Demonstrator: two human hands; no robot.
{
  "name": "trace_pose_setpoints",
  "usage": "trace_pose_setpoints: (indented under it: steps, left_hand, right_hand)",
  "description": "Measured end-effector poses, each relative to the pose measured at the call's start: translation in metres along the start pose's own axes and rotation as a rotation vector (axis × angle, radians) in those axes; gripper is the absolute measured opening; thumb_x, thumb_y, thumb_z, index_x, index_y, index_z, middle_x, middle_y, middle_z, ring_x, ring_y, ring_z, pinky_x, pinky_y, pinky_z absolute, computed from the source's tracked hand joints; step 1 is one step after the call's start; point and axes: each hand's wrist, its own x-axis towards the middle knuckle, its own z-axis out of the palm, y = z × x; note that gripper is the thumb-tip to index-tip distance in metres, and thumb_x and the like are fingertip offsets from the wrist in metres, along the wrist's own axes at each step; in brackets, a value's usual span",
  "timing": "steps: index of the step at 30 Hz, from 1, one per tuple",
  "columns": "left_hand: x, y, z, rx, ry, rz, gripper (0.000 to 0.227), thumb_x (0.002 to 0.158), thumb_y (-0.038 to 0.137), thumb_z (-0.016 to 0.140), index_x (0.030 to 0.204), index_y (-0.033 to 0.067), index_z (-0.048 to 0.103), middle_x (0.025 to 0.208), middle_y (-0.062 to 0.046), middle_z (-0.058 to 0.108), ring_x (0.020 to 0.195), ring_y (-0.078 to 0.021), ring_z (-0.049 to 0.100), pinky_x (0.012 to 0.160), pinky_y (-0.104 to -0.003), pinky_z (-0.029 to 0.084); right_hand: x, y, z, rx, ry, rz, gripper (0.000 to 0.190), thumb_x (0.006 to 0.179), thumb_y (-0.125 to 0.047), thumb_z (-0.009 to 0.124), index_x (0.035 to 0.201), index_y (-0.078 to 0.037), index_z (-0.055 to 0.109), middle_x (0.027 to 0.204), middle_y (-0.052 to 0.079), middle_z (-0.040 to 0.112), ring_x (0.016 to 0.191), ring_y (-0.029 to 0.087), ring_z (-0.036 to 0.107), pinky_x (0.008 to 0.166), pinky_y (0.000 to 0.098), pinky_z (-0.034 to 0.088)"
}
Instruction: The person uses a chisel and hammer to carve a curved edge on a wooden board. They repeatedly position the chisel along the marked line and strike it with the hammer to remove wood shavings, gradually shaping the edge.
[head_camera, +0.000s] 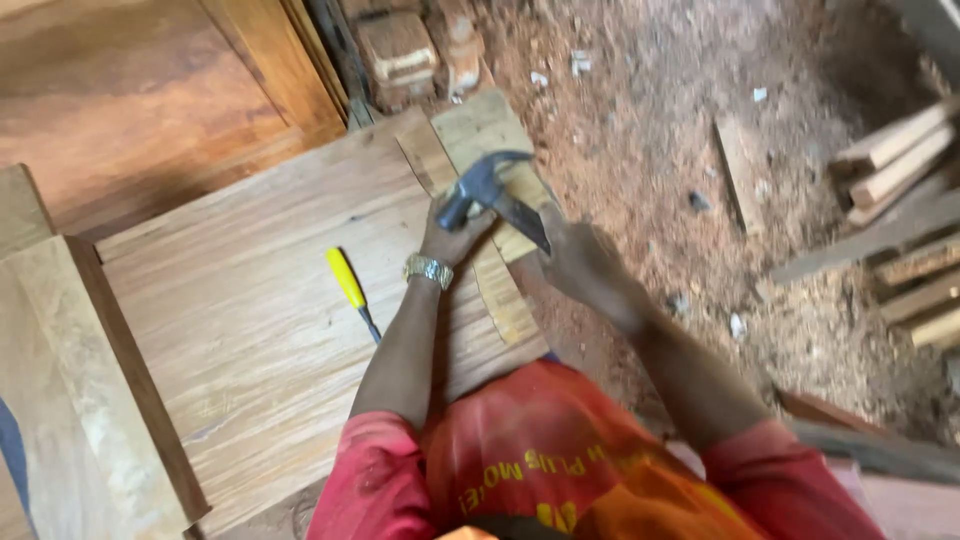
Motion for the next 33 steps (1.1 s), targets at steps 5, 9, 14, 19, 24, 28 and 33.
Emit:
trace_pose_setpoints:
  steps: [5,9,14,19,24,28,33]
  left_hand:
    - [-0.011,0.000,0.000,0.100,-0.056,-0.059,0.045,0.084,0.038,0.082,0.116,0.0096,0.069,0.109,-0.007,0.076,0.101,-0.0191,0.073,0.096,-0.035,0.058]
    - [-0.014,0.009,-0.002,0.232,0.010,-0.036,0.045,0.084,0.038,0.085,0.112,0.0072,0.069,0.102,-0.009,0.074,0.097,-0.0238,0.070,0.090,-0.042,0.056]
    - [-0.021,0.033,0.010,0.137,-0.135,0.010,0.031,0.086,0.036,0.081,0.104,0.0125,0.073,0.095,-0.005,0.077,0.087,-0.0180,0.074,0.084,-0.035,0.062]
    - [-0.011,0.058,0.014,-0.090,0.207,-0.091,0.023,0.088,0.027,0.081,0.102,0.0096,0.074,0.094,-0.005,0.076,0.083,-0.0158,0.071,0.076,-0.034,0.059]
    - [0.021,0.070,-0.005,-0.207,0.407,-0.091,0.027,0.088,0.024,0.086,0.096,0.0045,0.070,0.090,-0.005,0.072,0.078,-0.0171,0.066,0.071,-0.035,0.055]
    - [0.028,0.085,-0.015,0.196,0.110,-0.070,0.036,0.088,0.034,0.087,0.099,0.0042,0.071,0.092,-0.003,0.074,0.083,-0.0150,0.069,0.080,-0.033,0.059]
    - [0.019,0.078,-0.003,0.066,0.021,-0.241,0.044,0.080,0.038,0.087,0.106,0.0070,0.069,0.098,-0.001,0.075,0.090,-0.0133,0.071,0.084,-0.032,0.060]
  right_hand:
    - [0.006,0.016,0.018,0.113,0.246,-0.100,0.059,0.095,-0.011,0.060,0.142,0.013,0.034,0.075,0.017,0.065,0.045,0.020,0.064,0.035,0.0293,0.054]
    - [0.009,0.020,0.016,0.084,0.058,0.018,0.053,0.098,-0.015,0.056,0.142,0.008,0.036,0.078,0.016,0.067,0.048,0.020,0.063,0.038,0.0320,0.052]
    - [0.001,0.048,0.019,0.191,0.014,0.143,0.061,0.097,-0.023,0.057,0.147,0.002,0.032,0.079,0.015,0.067,0.049,0.019,0.064,0.041,0.0308,0.056]
    - [-0.021,0.087,0.044,0.388,0.206,0.175,0.031,0.101,-0.021,0.062,0.120,0.001,0.053,0.081,0.007,0.067,0.055,0.012,0.060,0.044,0.0291,0.054]
    - [-0.017,0.128,0.045,0.457,0.240,0.251,0.027,0.097,-0.019,0.064,0.116,-0.007,0.050,0.067,0.004,0.058,0.048,0.014,0.052,0.042,0.0330,0.048]
    - [-0.007,0.152,0.041,0.360,0.421,0.032,0.029,0.091,-0.020,0.076,0.092,-0.005,0.050,0.065,0.003,0.053,0.054,0.012,0.051,0.050,0.0337,0.045]
    - [0.011,0.134,0.006,0.451,0.259,0.136,0.023,0.093,-0.021,0.072,0.101,-0.007,0.056,0.067,0.005,0.057,0.053,0.013,0.054,0.053,0.0355,0.049]
